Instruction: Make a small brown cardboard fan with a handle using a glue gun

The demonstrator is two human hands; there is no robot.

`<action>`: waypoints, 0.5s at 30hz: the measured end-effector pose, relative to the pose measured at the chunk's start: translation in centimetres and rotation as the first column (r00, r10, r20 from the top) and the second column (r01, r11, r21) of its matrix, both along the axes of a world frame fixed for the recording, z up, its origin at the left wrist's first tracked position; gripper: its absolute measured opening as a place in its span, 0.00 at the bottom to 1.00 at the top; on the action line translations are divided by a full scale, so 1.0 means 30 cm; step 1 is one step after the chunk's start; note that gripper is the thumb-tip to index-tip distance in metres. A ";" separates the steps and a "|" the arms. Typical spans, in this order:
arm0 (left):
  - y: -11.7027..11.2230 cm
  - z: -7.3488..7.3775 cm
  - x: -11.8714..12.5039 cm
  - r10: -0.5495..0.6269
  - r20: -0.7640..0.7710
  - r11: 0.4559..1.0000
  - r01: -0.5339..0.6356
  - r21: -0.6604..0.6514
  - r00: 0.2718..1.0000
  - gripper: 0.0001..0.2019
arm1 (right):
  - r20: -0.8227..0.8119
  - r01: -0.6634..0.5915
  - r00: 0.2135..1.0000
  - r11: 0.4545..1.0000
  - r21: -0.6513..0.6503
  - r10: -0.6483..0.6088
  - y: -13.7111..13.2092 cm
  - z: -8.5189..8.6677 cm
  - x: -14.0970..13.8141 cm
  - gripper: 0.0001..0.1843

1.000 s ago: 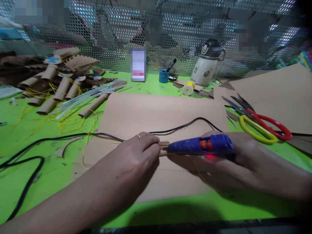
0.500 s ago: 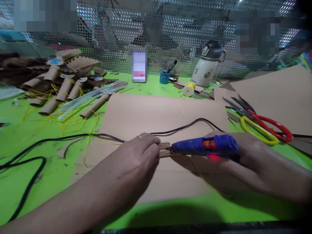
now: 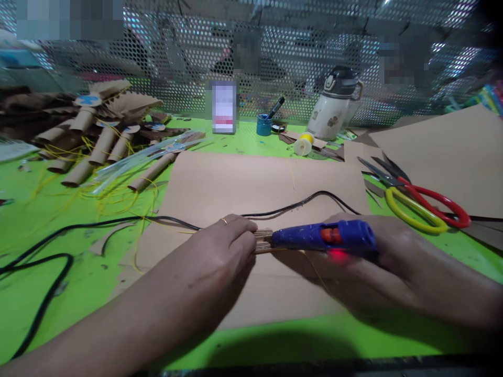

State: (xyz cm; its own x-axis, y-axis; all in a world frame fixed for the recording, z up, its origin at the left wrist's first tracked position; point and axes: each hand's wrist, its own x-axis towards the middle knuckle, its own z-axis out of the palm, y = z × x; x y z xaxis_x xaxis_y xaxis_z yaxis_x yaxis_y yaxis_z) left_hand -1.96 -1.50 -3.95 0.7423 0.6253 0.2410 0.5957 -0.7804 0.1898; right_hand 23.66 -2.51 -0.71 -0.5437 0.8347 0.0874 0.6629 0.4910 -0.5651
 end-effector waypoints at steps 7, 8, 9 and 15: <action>0.001 -0.003 -0.006 -0.007 -0.016 1.000 0.006 -0.007 1.000 0.11 | 0.025 0.029 0.999 0.999 0.023 -0.030 0.000 -0.003 0.014 0.08; 0.002 -0.003 -0.006 -0.009 -0.021 1.000 0.009 -0.003 1.000 0.12 | 0.014 0.024 1.000 1.000 0.018 -0.025 0.000 -0.003 0.011 0.09; 0.003 -0.002 -0.007 -0.012 -0.026 1.000 0.012 0.001 1.000 0.12 | 0.004 0.020 1.000 1.000 0.010 -0.020 0.000 -0.002 0.008 0.09; 0.003 0.000 -0.001 -0.001 0.007 1.000 0.001 -0.001 1.000 0.10 | -0.077 -0.017 0.997 1.000 -0.012 0.016 -0.001 0.001 -0.021 0.13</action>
State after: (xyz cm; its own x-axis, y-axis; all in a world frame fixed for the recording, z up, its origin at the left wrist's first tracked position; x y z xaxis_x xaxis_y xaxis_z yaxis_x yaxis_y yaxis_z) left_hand -1.98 -1.42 -3.96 0.7411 0.6248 0.2457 0.5935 -0.7808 0.1953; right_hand 23.04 -2.53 -0.67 -0.5491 0.8273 0.1188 0.6092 0.4935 -0.6208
